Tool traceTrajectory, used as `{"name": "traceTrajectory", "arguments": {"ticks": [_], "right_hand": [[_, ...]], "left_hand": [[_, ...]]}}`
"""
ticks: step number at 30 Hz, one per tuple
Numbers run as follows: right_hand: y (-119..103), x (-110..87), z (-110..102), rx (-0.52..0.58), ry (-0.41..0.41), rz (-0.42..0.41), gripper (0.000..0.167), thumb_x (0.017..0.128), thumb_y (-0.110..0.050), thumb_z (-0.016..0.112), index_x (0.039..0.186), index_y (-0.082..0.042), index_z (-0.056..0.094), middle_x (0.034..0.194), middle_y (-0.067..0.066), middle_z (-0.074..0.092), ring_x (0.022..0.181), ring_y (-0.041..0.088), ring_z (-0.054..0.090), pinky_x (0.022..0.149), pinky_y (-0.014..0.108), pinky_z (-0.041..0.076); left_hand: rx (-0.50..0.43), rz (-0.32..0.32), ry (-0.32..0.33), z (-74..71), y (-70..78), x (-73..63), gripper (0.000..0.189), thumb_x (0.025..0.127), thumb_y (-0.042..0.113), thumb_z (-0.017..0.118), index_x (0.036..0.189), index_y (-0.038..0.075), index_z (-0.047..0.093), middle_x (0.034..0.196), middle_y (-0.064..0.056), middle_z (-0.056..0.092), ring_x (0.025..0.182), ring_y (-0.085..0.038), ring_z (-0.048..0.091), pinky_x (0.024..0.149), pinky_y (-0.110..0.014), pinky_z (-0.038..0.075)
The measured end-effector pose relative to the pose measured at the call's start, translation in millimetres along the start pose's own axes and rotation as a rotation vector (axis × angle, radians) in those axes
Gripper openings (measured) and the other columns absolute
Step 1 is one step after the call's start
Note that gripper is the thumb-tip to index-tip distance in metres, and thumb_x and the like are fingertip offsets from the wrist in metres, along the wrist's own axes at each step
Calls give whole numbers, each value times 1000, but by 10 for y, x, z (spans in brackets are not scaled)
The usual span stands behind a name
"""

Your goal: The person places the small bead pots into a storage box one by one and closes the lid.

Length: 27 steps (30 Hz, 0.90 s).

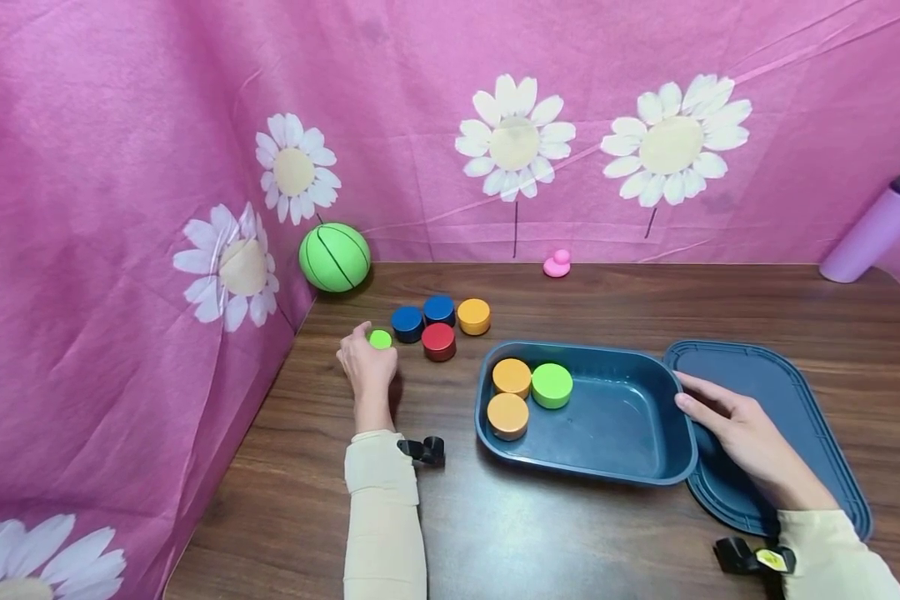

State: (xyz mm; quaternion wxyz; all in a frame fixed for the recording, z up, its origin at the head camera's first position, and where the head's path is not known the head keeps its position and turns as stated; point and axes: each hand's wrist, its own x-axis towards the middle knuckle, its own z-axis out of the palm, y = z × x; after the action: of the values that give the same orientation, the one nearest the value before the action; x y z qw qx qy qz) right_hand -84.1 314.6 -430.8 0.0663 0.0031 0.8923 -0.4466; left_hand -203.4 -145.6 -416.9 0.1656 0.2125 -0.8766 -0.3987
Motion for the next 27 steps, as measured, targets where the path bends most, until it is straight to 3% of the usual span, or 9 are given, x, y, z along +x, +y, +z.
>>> {"name": "traceTrajectory", "arguments": {"ticks": [6,10,17,27], "right_hand": [[-14,-5,-9,0,-2,-2,62,104,-42,52,156,-10,38,154,28,40,108,-28,32,79,-2,32],[-28,-4,-9,0,-2,-3,62,104,-42,52,156,-10,38,154,28,40,108,-28,32,79,-1,32],[-25,-10,0,8,-13,-2,62,105,-42,51,156,-10,37,155,27,41,109,-27,33,78,0,34],[-27,-13,-4,15,-21,5,63,105,-43,51,156,-9,37,155,27,40,109,-27,34,78,0,35]], "left_hand": [[58,-47,-69,-10,-33,23,59,81,5,67,138,-2,56,130,-30,59,122,-49,48,104,-51,38],[48,-42,-52,-30,-23,22,59,81,5,68,138,-3,55,131,-31,58,122,-49,47,105,-51,37],[-37,18,71,-81,39,8,58,79,3,73,134,-3,59,131,-28,59,121,-47,48,105,-51,37],[-97,134,34,-196,246,-52,58,82,6,76,136,1,58,134,-24,56,125,-42,47,108,-52,37]]}}
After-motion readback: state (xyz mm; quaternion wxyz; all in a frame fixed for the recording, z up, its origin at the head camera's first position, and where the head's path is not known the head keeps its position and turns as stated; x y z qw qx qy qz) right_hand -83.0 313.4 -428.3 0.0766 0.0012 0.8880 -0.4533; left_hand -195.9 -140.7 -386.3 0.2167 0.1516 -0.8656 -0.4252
